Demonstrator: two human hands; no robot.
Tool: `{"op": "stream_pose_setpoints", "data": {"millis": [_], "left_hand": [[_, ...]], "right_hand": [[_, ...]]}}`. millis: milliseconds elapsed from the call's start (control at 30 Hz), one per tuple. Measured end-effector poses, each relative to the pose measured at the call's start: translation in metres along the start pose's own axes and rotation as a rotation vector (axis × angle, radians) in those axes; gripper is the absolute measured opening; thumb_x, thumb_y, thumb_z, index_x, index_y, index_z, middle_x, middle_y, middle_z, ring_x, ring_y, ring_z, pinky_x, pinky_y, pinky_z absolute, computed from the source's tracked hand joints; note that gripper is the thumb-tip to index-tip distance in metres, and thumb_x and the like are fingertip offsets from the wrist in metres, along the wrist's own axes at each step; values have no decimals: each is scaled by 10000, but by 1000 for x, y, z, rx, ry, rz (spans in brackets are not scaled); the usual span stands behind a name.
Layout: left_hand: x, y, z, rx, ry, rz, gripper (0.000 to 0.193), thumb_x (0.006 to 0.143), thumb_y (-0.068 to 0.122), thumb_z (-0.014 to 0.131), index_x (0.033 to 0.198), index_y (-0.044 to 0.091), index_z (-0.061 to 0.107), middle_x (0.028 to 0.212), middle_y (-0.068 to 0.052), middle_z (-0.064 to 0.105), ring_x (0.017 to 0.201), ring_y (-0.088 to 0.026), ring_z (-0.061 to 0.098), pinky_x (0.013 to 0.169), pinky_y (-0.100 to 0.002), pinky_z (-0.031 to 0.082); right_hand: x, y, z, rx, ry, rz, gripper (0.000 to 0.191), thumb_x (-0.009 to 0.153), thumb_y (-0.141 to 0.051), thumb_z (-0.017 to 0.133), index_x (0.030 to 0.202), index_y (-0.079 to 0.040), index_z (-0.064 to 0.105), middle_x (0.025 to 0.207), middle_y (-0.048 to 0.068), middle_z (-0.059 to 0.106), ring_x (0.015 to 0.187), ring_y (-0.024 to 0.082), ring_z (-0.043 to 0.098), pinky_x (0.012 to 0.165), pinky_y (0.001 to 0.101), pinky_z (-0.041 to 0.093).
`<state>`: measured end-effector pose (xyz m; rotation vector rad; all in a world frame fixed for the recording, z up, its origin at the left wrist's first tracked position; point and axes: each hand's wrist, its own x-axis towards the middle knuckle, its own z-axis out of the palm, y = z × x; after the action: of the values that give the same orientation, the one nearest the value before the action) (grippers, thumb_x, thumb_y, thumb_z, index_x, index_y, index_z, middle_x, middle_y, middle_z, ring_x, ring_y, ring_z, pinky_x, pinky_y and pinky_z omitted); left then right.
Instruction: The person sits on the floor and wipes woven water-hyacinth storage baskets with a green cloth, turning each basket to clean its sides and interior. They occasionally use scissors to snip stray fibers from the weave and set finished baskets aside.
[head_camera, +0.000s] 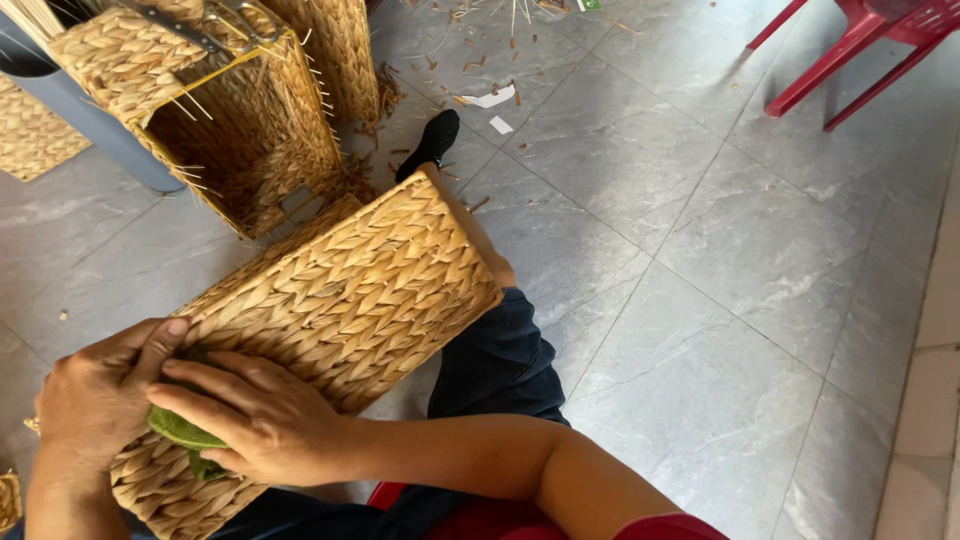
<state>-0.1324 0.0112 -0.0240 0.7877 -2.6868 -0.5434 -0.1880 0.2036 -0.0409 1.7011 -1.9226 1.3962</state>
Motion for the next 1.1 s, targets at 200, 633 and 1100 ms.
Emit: {"op": "stream_pose_setpoints", "data": {"millis": [200, 633, 1100], "left_hand": [[-10, 7, 2, 234, -1, 4, 320, 1049, 503, 634, 1069, 246, 825, 564, 3, 704, 409, -157, 590, 446, -306, 426], [-11, 14, 6, 100, -9, -58, 333, 1020, 554, 674, 1084, 264, 823, 672, 28, 730, 609, -161, 678, 620, -355, 527], [-33, 25, 9, 194, 120, 35, 305, 1057, 539, 663, 1102, 280, 818, 576, 24, 663, 492, -148, 580, 546, -329, 482]], "right_hand": [[-15, 68, -32, -44, -6, -113, 499, 969, -110, 797, 1414, -170, 579, 1406, 53, 570, 1079, 206, 572, 870, 295, 485], [-46, 61, -64, -176, 204, 12, 406, 873, -154, 847, 1212, -99, 631, 1276, 100, 648, 1269, 280, 555, 1087, 403, 506], [-62, 55, -54, -93, -12, -224, 244, 999, -284, 820, 1192, -175, 718, 1302, 14, 624, 1090, 150, 516, 913, 315, 409]]}}
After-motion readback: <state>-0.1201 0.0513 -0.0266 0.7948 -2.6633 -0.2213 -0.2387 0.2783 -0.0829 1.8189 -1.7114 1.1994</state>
